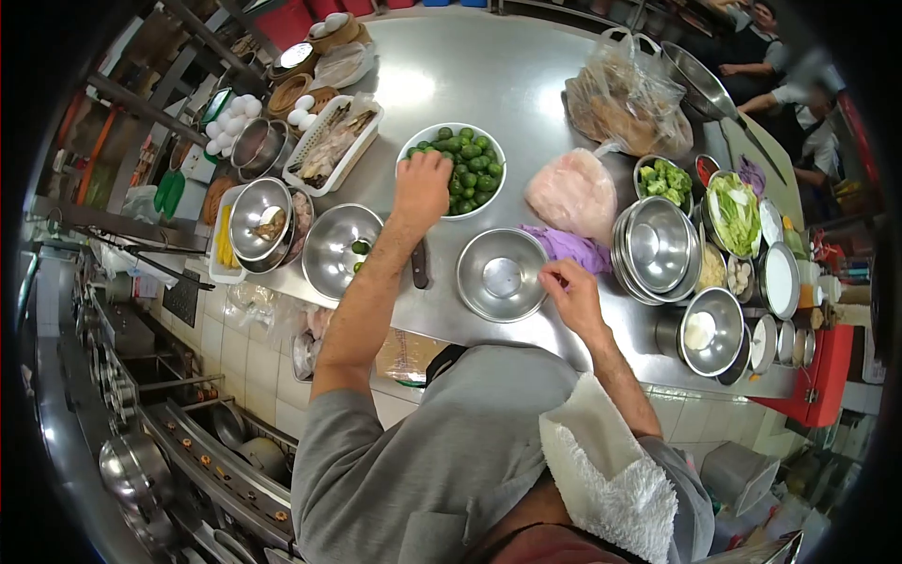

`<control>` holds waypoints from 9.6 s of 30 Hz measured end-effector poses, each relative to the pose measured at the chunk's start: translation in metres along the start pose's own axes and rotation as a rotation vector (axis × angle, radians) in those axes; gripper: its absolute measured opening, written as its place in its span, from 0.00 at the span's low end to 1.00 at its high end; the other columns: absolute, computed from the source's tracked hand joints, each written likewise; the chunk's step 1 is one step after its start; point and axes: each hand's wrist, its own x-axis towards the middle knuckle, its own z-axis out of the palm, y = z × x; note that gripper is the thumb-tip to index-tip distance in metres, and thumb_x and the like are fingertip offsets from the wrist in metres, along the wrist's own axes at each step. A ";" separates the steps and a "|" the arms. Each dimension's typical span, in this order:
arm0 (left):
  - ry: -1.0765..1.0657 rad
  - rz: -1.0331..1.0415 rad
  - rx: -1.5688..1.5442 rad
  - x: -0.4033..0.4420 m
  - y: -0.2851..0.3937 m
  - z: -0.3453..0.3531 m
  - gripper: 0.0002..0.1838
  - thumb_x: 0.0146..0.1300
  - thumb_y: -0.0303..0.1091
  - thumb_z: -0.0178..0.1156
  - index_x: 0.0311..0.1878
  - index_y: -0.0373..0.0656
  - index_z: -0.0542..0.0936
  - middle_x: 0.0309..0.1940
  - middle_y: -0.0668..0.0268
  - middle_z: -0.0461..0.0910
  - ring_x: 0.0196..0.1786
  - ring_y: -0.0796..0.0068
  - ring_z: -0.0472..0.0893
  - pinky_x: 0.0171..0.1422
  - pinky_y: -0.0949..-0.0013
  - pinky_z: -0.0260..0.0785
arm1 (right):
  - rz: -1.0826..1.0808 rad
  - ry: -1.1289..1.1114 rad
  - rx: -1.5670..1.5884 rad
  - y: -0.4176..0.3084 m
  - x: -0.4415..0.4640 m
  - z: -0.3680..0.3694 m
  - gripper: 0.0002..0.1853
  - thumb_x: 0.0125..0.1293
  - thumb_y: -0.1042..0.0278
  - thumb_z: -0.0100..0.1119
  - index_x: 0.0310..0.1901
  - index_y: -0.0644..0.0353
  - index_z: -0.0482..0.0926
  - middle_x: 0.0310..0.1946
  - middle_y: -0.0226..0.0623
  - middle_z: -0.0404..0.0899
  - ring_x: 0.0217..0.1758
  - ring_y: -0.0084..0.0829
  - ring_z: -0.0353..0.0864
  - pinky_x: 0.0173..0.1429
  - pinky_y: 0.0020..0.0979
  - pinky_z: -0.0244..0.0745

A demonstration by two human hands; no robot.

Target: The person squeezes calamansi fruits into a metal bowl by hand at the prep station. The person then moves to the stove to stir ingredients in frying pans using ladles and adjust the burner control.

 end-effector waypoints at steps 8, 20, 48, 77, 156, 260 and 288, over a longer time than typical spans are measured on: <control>0.018 -0.639 -2.090 -0.046 0.072 0.008 0.08 0.59 0.29 0.59 0.41 0.44 0.74 0.38 0.64 0.76 0.35 0.76 0.77 0.40 0.71 0.70 | -0.147 0.082 0.087 -0.055 0.040 0.018 0.10 0.56 0.74 0.61 0.40 0.64 0.77 0.31 0.38 0.75 0.32 0.29 0.75 0.34 0.27 0.71; 0.049 -0.760 -2.240 -0.087 0.112 0.006 0.09 0.60 0.32 0.60 0.42 0.39 0.76 0.33 0.68 0.77 0.34 0.81 0.74 0.40 0.76 0.66 | -0.369 0.034 0.004 -0.036 0.031 0.032 0.07 0.56 0.78 0.58 0.37 0.67 0.77 0.32 0.41 0.77 0.34 0.37 0.77 0.37 0.31 0.73; 0.162 -0.898 -0.411 -0.152 -0.043 -0.014 0.15 0.50 0.34 0.63 0.40 0.37 0.80 0.35 0.55 0.77 0.37 0.58 0.77 0.44 0.62 0.68 | 0.009 -0.055 -0.098 0.001 0.028 0.036 0.04 0.52 0.79 0.53 0.32 0.65 0.75 0.29 0.43 0.74 0.29 0.38 0.74 0.32 0.34 0.69; 0.032 -0.295 -1.024 -0.065 0.074 -0.034 0.16 0.50 0.25 0.61 0.45 0.37 0.76 0.40 0.58 0.76 0.33 0.65 0.78 0.39 0.69 0.71 | -0.082 -0.043 0.108 -0.039 0.041 0.028 0.14 0.59 0.73 0.59 0.47 0.64 0.75 0.33 0.36 0.74 0.31 0.25 0.73 0.33 0.24 0.70; 0.003 -0.698 -1.947 -0.108 0.110 0.018 0.17 0.62 0.28 0.57 0.53 0.34 0.73 0.38 0.63 0.79 0.37 0.78 0.78 0.43 0.75 0.73 | -0.227 -0.023 0.127 -0.020 0.019 0.042 0.06 0.56 0.78 0.59 0.37 0.68 0.79 0.34 0.41 0.79 0.34 0.31 0.80 0.35 0.26 0.75; 0.313 -0.641 -0.912 -0.123 0.063 -0.030 0.10 0.53 0.29 0.64 0.37 0.37 0.77 0.28 0.68 0.75 0.26 0.81 0.72 0.33 0.77 0.66 | -0.088 -0.041 -0.068 -0.001 0.011 0.039 0.03 0.52 0.76 0.59 0.29 0.63 0.76 0.23 0.41 0.75 0.25 0.38 0.76 0.28 0.35 0.69; 0.122 -0.474 -1.028 -0.046 0.058 -0.023 0.17 0.52 0.31 0.66 0.45 0.39 0.76 0.40 0.64 0.78 0.42 0.72 0.77 0.47 0.69 0.67 | -0.021 -0.114 0.036 -0.039 0.030 0.014 0.09 0.60 0.72 0.56 0.41 0.65 0.77 0.33 0.44 0.78 0.36 0.39 0.77 0.38 0.33 0.71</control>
